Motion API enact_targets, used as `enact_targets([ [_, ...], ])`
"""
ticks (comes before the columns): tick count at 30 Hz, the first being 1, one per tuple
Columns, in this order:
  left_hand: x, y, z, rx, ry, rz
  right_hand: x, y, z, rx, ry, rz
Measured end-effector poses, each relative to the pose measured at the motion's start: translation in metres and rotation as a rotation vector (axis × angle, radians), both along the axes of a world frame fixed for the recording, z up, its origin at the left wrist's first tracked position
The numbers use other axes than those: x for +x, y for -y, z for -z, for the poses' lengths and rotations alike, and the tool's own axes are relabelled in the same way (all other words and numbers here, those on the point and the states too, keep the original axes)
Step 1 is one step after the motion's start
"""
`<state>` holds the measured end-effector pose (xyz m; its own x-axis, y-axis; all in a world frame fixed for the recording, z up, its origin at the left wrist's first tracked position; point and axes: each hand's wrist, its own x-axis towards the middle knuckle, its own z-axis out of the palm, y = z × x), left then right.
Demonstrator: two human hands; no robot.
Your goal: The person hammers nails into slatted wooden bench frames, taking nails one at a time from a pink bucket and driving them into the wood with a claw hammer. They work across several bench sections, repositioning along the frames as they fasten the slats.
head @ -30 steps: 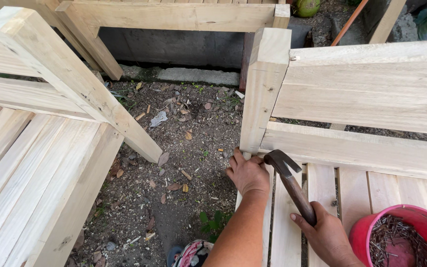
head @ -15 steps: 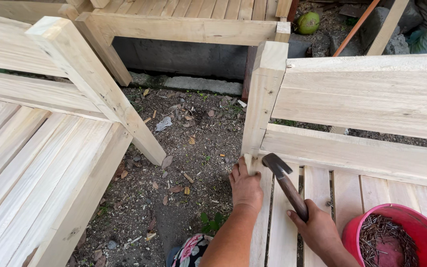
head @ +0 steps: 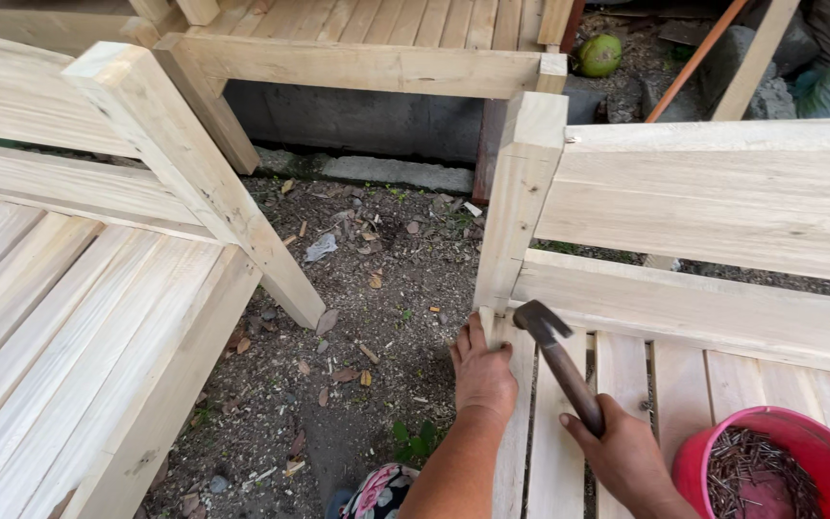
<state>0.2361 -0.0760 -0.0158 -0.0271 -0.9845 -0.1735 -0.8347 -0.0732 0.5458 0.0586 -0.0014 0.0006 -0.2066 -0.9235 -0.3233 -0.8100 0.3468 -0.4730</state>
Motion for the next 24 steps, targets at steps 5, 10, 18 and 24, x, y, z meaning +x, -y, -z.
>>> enact_targets([
  [5, -0.001, -0.003, -0.004, 0.055, -0.048, -0.015, -0.006, -0.005, -0.004, 0.070, 0.104, 0.075],
  [10, -0.001, -0.003, -0.002, 0.012, -0.028, -0.014, -0.009, 0.001, 0.003, 0.046, 0.012, -0.010],
  [18, -0.001, -0.002, 0.005, 0.008, -0.047, -0.020, -0.005, -0.008, 0.004, 0.011, 0.060, 0.011],
  [24, 0.000, -0.002, 0.008, -0.078, -0.040, -0.017, -0.003, 0.004, -0.005, 0.069, -0.004, -0.022],
])
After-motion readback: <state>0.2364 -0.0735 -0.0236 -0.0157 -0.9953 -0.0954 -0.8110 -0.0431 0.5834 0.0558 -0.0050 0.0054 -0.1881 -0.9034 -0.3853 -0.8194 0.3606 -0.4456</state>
